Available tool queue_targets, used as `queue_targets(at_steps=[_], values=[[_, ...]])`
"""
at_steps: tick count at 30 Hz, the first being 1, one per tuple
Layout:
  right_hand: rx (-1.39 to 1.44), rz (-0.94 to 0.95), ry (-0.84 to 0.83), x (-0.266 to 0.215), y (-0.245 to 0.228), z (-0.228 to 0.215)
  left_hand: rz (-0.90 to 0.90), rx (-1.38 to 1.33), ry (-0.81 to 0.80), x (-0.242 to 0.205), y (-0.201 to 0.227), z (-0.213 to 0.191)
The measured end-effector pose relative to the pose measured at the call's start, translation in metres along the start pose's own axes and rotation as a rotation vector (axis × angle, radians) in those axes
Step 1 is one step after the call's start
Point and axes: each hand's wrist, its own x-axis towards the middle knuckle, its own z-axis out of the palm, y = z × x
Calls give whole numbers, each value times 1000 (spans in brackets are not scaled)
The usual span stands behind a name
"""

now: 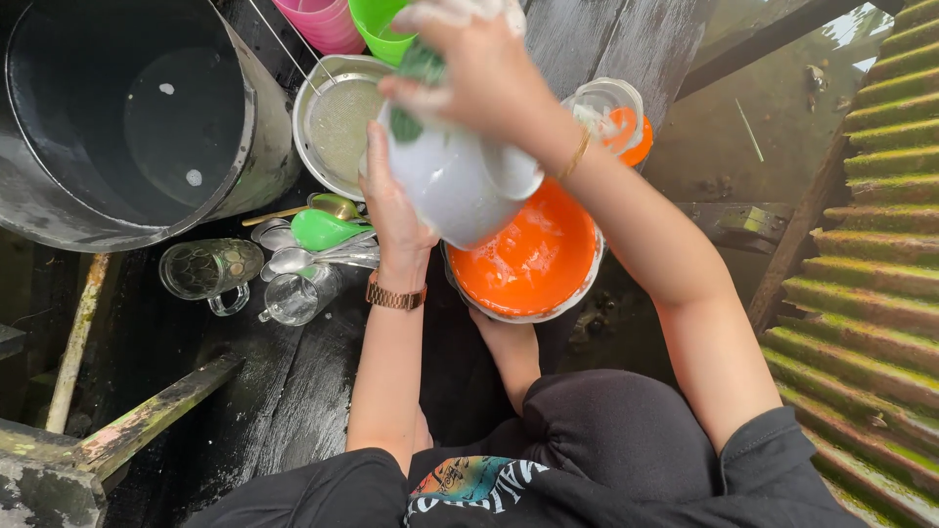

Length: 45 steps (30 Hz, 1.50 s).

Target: Washing various bowls, containers, and cups with a sponge and soapy water.

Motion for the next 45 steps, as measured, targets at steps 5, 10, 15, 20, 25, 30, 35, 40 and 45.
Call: queue_targets(at_steps=[5, 10, 15, 20, 25, 30, 35, 40, 45], values=[[410, 401, -213, -19, 49, 2, 46, 132, -2, 3, 7, -6], [1015, 703, -68, -55, 58, -4, -81, -124, -54, 11, 10, -20], [879, 562, 163, -95, 25, -1, -134, -257, 17, 23, 7, -42], [354, 203, 213, -99, -22, -3, -99, -282, 72, 21, 5, -27], [30, -12, 18, -63, -44, -3, 106, 101, 132, 6, -8, -1], [204, 214, 28, -39, 9, 4, 154, 205, 75, -6, -11, 7], [649, 860, -56, -75, 75, 3, 251, 417, 122, -12, -15, -9], [1162, 1077, 52, -102, 86, -51, 522, 1026, -819, -23, -8, 44], [1129, 1185, -108, -126, 87, -111, 768, 1242, -1134, -50, -23, 65]])
